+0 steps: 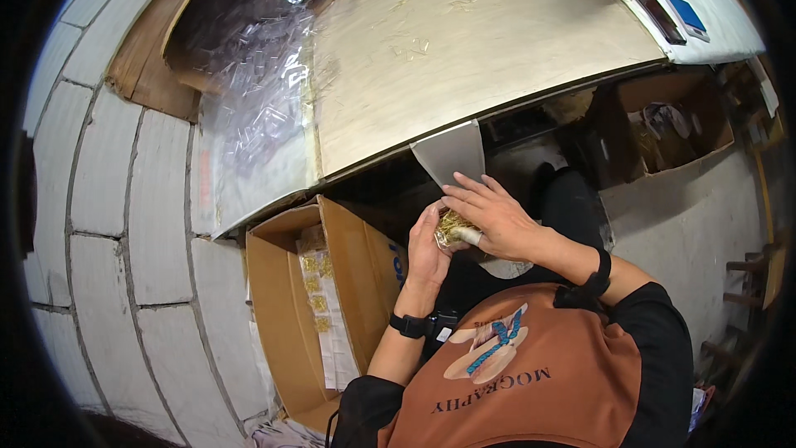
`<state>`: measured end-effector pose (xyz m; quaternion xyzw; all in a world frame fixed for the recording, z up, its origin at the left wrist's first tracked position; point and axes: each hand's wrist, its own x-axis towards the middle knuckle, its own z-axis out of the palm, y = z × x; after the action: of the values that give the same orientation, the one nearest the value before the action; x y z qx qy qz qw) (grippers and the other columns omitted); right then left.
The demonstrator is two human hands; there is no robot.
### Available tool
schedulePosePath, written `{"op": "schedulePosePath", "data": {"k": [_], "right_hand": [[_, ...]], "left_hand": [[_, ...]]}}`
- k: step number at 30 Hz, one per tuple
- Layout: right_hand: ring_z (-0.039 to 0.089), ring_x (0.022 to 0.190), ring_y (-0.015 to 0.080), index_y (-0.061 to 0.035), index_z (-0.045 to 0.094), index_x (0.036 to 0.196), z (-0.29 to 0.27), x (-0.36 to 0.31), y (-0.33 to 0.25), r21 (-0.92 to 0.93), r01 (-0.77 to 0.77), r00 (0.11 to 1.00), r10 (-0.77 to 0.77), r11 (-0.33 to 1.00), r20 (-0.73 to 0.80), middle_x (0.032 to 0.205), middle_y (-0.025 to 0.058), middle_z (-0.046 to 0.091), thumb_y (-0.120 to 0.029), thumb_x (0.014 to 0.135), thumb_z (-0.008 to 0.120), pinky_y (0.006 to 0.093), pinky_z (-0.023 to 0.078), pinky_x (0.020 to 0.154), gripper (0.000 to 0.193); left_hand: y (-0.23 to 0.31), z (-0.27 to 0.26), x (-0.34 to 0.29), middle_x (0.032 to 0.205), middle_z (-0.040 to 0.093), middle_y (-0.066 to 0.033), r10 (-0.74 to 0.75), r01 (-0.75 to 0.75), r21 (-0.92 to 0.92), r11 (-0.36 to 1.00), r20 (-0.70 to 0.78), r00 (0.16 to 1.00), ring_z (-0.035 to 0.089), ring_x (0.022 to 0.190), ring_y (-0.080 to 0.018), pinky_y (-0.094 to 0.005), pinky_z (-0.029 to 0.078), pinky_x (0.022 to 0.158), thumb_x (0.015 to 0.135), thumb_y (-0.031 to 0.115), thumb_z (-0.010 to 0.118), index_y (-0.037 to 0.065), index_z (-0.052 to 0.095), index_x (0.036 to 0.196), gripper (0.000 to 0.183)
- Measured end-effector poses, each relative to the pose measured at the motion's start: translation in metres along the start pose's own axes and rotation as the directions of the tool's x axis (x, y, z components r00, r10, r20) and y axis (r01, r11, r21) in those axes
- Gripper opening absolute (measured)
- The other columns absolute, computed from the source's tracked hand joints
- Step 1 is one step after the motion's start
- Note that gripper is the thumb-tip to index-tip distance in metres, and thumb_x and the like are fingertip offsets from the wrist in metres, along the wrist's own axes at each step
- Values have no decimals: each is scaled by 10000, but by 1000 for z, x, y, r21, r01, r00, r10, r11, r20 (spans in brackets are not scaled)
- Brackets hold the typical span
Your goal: Packing small metal loops into individual plastic bags at a workstation.
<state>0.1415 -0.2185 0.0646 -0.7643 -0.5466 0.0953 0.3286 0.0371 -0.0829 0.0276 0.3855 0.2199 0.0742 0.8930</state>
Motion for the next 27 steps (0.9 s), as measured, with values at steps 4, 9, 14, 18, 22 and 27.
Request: {"op": "schedulePosePath", "data": {"k": [4,9,14,18,22,27], "right_hand": [[326,1339,268,-63,444,1324,-10,9,-13,-159,175,984,-179,972,-14,1398,113,419,-262,863,575,485,224,1095,520],[386,1297,290,10,426,1309,-2,25,-29,-247,306,950,-277,919,145,1369,174,431,-290,836,603,477,240,1090,587],[442,1242,355,12,410,1309,-27,56,-65,-74,380,922,-384,922,-50,1314,207,467,-50,732,666,446,373,1028,635],[531,1133,368,-1,415,1309,-27,65,-68,41,341,935,-334,939,-123,1245,201,528,57,737,616,395,443,948,610],[571,1054,347,-29,399,1328,-18,54,-40,50,131,991,-130,990,-32,1202,209,541,87,764,587,378,466,880,605],[591,990,342,-40,389,1335,3,63,-38,43,14,994,-19,999,111,1176,205,549,101,755,584,379,483,825,629]], "left_hand": [[11,-6,1,1004,614,-80,16,-18,-25,1000,-76,997,643,815,-165,-288,559,579,1000,288,365,58,516,1127,303],[30,-12,-5,975,608,-40,89,-91,-12,996,-129,988,633,836,-141,-318,569,652,994,290,394,92,533,1060,251],[93,-31,-35,955,615,-51,203,-198,45,979,-215,955,644,820,-147,-315,575,592,984,303,405,68,543,1088,292],[146,-100,-96,1003,621,-82,325,-316,89,945,-390,862,638,879,-179,-340,559,681,951,282,387,66,567,1088,313],[144,-187,-152,1187,560,-65,356,-287,216,933,-657,665,530,1082,-179,-386,510,760,948,315,429,62,568,1150,353],[75,-308,-181,894,614,-16,224,-215,147,966,-888,402,586,786,-125,-263,446,622,921,170,535,77,603,1091,205]]}}
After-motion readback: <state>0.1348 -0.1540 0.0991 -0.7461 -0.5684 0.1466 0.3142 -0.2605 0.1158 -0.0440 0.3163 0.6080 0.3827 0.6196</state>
